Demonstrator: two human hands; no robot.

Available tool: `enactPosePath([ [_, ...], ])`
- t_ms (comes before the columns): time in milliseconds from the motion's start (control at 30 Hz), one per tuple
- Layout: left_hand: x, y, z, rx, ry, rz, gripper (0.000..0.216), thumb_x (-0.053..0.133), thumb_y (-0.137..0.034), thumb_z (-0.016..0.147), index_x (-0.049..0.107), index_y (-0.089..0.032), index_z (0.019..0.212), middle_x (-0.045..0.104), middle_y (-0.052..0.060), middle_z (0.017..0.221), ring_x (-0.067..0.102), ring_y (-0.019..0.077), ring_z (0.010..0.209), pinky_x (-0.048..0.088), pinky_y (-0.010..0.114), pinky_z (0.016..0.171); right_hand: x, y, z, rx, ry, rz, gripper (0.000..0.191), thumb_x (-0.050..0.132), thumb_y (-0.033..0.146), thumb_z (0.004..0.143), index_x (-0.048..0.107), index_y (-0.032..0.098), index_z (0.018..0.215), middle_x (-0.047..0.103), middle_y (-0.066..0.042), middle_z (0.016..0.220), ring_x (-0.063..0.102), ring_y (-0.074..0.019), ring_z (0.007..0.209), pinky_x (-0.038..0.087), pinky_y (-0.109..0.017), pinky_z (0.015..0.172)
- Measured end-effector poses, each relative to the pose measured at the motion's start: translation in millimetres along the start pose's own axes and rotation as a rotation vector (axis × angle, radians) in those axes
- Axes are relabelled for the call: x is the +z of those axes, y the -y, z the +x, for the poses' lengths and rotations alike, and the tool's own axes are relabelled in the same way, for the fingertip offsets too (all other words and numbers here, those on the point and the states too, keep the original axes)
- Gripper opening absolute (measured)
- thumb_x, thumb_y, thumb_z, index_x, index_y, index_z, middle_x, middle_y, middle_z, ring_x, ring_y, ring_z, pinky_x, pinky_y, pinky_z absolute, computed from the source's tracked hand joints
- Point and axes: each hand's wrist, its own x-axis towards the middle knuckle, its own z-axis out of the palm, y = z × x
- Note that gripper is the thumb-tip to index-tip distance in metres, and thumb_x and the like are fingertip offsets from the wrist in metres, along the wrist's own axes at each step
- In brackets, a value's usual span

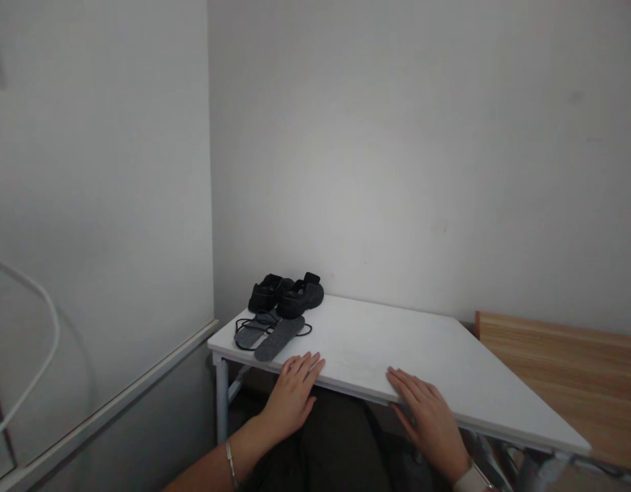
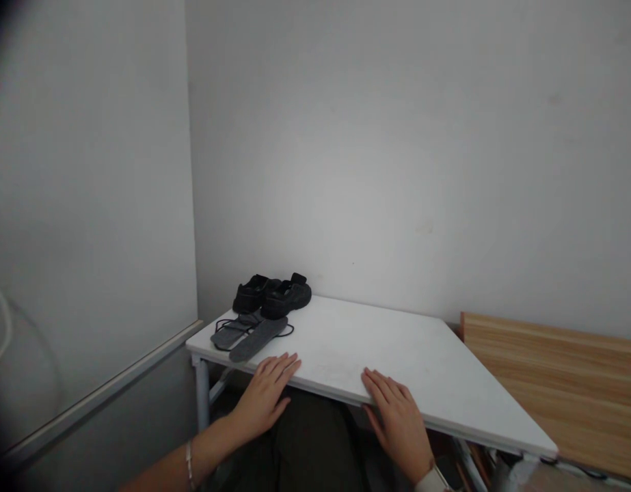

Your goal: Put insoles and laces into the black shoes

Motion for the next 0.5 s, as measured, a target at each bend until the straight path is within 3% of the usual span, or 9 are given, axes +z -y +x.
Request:
enactPosePath([
  [133,-4,4,5,0.039,-0.004,-0.01,0.067,0.061,-0.009,0.079,0.04,-0.02,0.142,0.053,0.012,0.143,0.048,0.0289,0.131,0.038,0.05,0.107,-3,4,2,0.025,-0.003,0.016,0.049,0.06,0.022,0.088,0.051,0.023,0.136,0.061,-0.007,0.135,0.058,-0.0246,0.119,0.046,-0.04,0.097],
  [267,-17,13,22,0.083,0.034,-0.068,0.055,0.068,-0.04,0.085,0.051,-0.02,0.133,0.061,0.012,0.132,0.055,0.0304,0.118,0.044,0.049,0.101,-7,9,4,0.082,0.022,0.045,0.047,0.06,0.026,0.089,0.051,0.023,0.135,0.06,-0.008,0.136,0.057,-0.0268,0.12,0.045,-0.043,0.099],
  [333,-22,14,28,0.072,0.064,-0.107,0.05,0.064,-0.047,0.088,0.055,-0.019,0.128,0.064,0.012,0.126,0.057,0.0304,0.114,0.044,0.049,0.099,-9,9,7,0.098,0.04,0.069,0.049,0.061,0.032,0.09,0.05,0.023,0.136,0.059,-0.008,0.136,0.056,-0.0279,0.12,0.044,-0.045,0.1],
  [433,-20,11,19,0.087,0.125,-0.18,0.027,0.05,-0.044,0.097,0.065,-0.023,0.104,0.069,0.007,0.099,0.062,0.0239,0.093,0.049,0.042,0.087,-10,9,10,0.12,0.042,0.126,0.047,0.06,0.034,0.091,0.051,0.026,0.136,0.06,-0.006,0.135,0.055,-0.0279,0.121,0.043,-0.046,0.101],
  [500,-9,9,-3,0.297,0.207,-0.258,0.034,0.04,-0.039,0.101,0.066,-0.026,0.085,0.066,0.005,0.077,0.062,0.0212,0.076,0.051,0.039,0.076,-8,15,8,0.094,0.01,0.217,0.043,0.058,0.03,0.092,0.052,0.029,0.135,0.063,-0.004,0.131,0.057,-0.0274,0.119,0.045,-0.045,0.1],
])
